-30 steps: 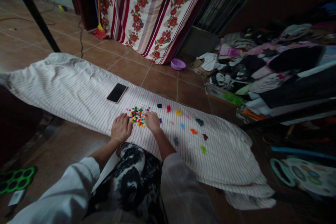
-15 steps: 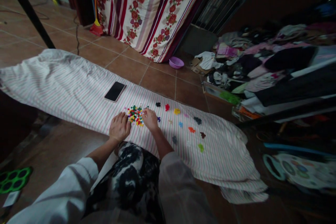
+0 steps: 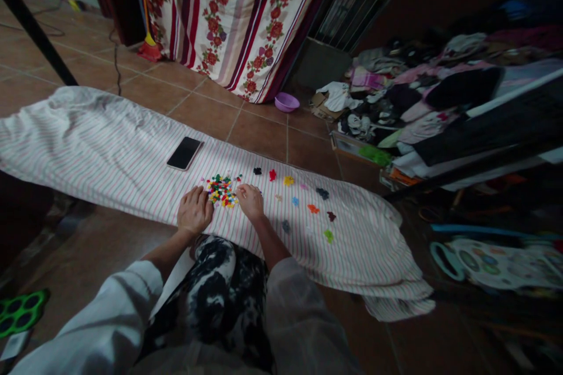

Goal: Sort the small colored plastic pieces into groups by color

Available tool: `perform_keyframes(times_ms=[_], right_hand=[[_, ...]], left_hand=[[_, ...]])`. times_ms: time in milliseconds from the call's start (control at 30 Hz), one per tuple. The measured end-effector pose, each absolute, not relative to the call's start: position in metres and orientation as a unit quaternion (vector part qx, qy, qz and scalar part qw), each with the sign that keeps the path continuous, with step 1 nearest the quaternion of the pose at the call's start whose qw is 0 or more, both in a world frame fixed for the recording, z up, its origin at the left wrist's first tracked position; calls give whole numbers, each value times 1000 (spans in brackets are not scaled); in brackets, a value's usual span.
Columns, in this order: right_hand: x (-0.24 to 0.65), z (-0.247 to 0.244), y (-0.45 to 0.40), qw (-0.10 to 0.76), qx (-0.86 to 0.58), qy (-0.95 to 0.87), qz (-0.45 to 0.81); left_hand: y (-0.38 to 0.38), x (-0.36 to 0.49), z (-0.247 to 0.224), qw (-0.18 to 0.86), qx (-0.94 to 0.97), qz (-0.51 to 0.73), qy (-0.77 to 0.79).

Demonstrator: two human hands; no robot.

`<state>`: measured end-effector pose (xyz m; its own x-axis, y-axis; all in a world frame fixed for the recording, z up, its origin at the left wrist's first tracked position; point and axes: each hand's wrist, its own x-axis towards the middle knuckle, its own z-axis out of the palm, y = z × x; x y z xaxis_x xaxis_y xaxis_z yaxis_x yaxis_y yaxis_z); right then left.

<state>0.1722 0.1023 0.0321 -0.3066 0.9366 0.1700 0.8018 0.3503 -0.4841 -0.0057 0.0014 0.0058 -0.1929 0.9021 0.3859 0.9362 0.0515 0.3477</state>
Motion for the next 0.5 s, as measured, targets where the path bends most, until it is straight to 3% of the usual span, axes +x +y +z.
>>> perform_keyframes(times_ms=[500], right_hand=[[235,30,71,252,-600,-746,143]], left_hand=[[0,-6,10,54,-641,-258,-721]])
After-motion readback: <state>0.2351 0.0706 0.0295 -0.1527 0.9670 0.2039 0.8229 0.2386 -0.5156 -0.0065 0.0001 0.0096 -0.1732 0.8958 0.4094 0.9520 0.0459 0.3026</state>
